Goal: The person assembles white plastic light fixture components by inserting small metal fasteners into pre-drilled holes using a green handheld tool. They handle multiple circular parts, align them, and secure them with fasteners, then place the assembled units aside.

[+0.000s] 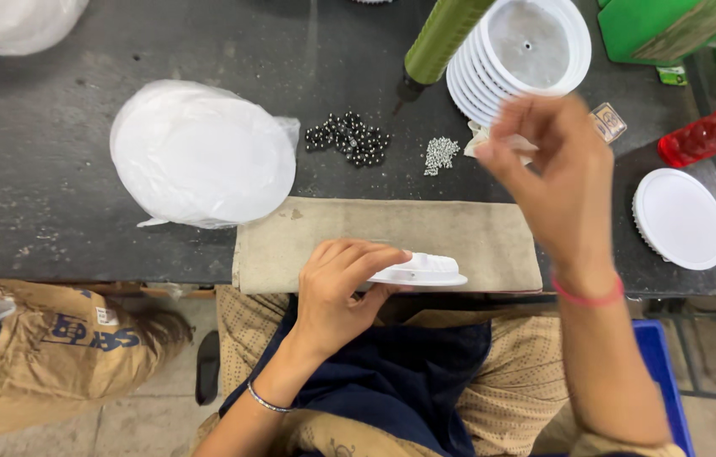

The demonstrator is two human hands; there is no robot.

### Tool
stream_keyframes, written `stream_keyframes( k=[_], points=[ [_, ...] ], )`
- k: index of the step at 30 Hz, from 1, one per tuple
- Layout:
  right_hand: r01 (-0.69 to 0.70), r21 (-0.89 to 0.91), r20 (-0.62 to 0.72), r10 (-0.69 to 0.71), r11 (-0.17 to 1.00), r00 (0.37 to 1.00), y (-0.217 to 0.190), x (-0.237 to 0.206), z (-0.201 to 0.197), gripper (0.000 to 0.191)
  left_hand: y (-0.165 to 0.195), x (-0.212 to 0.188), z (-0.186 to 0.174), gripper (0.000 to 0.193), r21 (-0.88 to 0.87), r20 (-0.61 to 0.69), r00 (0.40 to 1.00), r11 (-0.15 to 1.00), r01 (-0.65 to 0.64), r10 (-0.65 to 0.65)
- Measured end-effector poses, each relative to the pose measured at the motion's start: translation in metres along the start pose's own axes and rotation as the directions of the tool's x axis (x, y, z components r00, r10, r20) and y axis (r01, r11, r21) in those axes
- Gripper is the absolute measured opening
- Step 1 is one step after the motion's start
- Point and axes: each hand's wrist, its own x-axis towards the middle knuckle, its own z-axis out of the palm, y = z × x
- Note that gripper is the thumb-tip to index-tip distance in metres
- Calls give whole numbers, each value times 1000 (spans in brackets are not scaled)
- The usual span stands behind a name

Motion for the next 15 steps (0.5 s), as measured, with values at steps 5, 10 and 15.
stream_keyframes(
  k=[5, 10, 15],
  points=[
    [224, 19, -160, -218, 974, 963, 20, 61, 37, 62, 3, 0, 0, 44, 37, -10, 1000, 999, 4, -3],
    [163, 354, -205, -93, 921, 974, 31, 98, 52, 26, 2, -3, 2, 39, 52, -32, 999, 998, 23, -21],
    [73, 604, -165, 35, 794, 986, 7, 46, 19, 27, -4, 0, 5, 36, 58, -48, 998, 997, 41, -38]
  ],
)
